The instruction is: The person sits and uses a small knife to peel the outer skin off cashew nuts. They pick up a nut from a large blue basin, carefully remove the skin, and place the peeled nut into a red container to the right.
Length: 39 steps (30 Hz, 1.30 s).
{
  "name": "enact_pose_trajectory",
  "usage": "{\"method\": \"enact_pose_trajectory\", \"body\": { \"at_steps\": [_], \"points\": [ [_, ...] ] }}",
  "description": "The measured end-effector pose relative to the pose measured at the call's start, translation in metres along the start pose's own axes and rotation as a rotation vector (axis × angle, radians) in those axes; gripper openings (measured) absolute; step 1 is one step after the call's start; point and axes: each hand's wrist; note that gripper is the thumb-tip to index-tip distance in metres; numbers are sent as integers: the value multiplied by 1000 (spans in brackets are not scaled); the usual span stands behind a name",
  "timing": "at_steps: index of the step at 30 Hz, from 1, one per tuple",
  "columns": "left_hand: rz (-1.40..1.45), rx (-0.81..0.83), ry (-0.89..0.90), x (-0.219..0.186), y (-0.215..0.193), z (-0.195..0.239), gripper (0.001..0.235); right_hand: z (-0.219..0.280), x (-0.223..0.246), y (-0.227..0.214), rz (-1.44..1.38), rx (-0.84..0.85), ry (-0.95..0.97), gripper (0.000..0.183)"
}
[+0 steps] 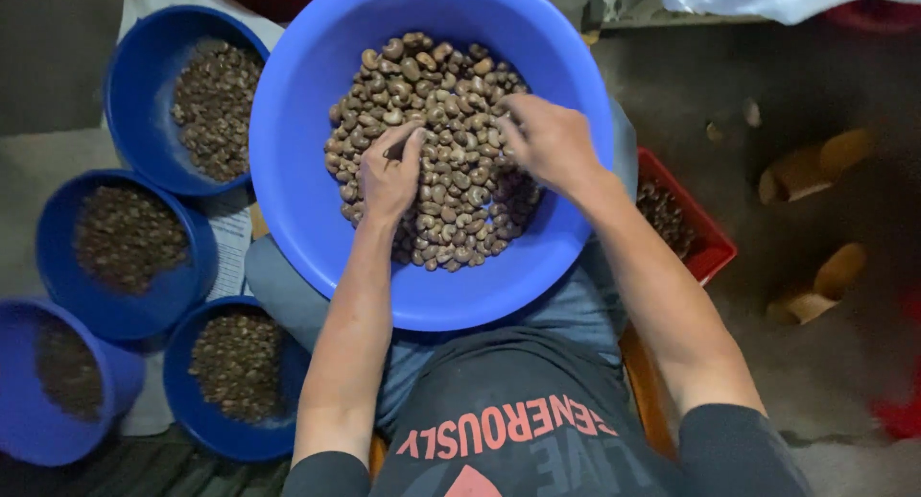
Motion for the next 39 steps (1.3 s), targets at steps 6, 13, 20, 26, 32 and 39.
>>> {"method": "enact_pose_trajectory", "body": {
  "at_steps": [6, 13, 20, 26, 32, 39],
  "points": [
    [-17, 28, 55, -21, -16, 5, 32, -3, -11, 135, 577, 279, -124, 33],
    [-24, 28, 33, -24, -15, 9, 33, -3, 8, 101, 335, 187, -162, 11],
    [81, 59, -131, -34, -11, 12, 38, -19, 50, 52, -305, 368, 239, 29],
    [159, 92, -272, -73, -12, 12, 39, -31, 63, 34, -865, 446, 492, 47],
    [239, 59, -341, -68, -19, 10, 40, -31, 76, 23, -1294, 399, 662, 45],
    [434, 6, -367, -25, -2, -5, 36, -22, 67, 39, -1346, 370, 650, 47]
  ]
}}
Point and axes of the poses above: each hand's wrist, its own z-axis away from the middle knuckle, its own y-axis out of the palm, x = y × z, and after that the axes turned 9 degrees about z, right-handed
